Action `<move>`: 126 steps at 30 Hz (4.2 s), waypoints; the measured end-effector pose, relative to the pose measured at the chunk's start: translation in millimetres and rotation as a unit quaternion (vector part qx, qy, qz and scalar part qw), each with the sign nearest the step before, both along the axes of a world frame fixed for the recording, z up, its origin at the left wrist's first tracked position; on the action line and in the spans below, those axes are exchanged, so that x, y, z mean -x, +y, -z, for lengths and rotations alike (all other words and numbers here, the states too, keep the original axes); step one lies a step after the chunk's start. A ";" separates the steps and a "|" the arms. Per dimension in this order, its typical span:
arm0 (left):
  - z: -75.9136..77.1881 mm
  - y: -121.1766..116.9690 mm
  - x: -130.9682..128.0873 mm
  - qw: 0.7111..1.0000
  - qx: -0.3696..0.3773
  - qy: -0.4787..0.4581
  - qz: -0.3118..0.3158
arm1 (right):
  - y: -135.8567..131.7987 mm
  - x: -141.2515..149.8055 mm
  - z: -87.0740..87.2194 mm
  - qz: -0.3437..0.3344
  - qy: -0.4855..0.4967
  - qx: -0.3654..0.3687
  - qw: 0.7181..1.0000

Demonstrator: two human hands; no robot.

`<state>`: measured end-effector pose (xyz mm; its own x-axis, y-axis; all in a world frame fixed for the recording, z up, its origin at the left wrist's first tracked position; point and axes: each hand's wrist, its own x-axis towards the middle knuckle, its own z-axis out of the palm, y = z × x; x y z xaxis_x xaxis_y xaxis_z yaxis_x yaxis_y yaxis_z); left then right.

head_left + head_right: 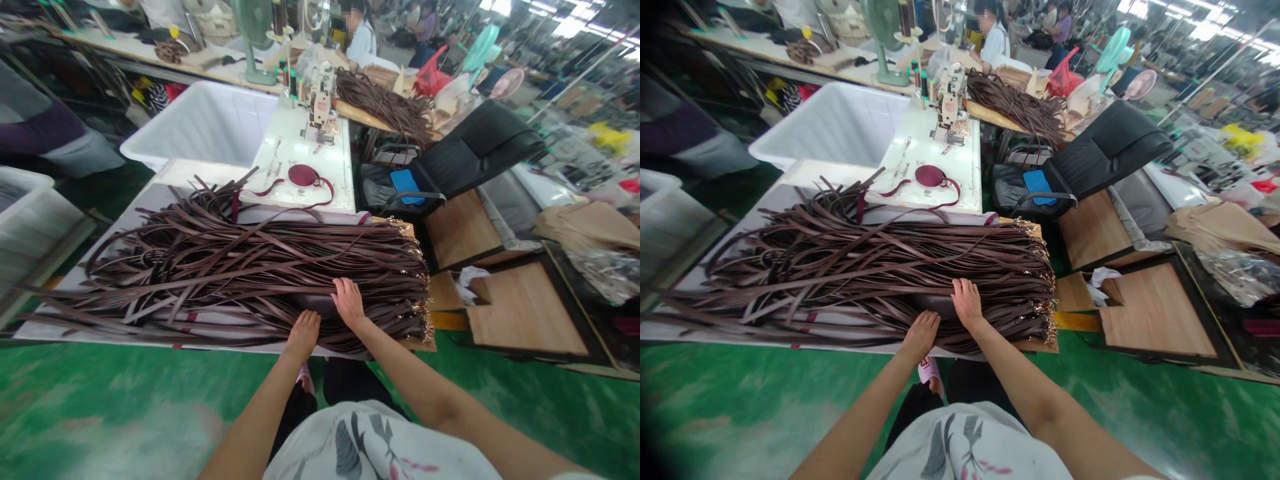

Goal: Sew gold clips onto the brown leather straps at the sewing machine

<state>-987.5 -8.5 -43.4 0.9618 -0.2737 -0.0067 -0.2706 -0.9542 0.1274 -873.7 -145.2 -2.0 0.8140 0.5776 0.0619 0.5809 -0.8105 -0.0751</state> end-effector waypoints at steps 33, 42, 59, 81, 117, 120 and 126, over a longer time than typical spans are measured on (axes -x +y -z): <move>-12.7 9.5 -2.0 0.996 0.007 -0.011 0.092 | -5.3 1.1 8.2 -0.045 0.043 0.063 0.996; -11.3 8.3 -3.2 0.996 0.008 0.012 0.084 | -13.0 4.9 14.4 -0.106 0.069 0.050 0.991; 5.6 2.1 -7.1 0.995 -0.041 -0.009 0.092 | -27.9 4.9 -3.1 -0.117 0.134 0.008 0.984; -10.1 9.8 -14.8 0.994 -0.013 0.003 0.104 | -31.4 -4.7 7.3 -0.201 0.123 0.043 0.971; -4.7 8.7 -14.9 0.996 -0.035 -0.013 0.085 | -29.1 -33.9 -9.1 -0.005 0.202 -0.078 0.976; -5.6 9.2 -14.4 0.995 -0.037 -0.017 0.089 | -31.8 -31.4 -16.3 -0.007 0.195 -0.083 0.977; -8.7 9.9 -14.0 0.993 -0.048 -0.026 0.108 | -26.2 -20.8 -3.2 -0.020 0.228 -0.059 0.972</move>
<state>-973.6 1.4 -34.7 0.8807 -0.4737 0.0047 -0.4737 -0.8805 0.0195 -852.9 -171.3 1.2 0.7497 0.6195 -0.2328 0.4952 -0.7585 -0.4236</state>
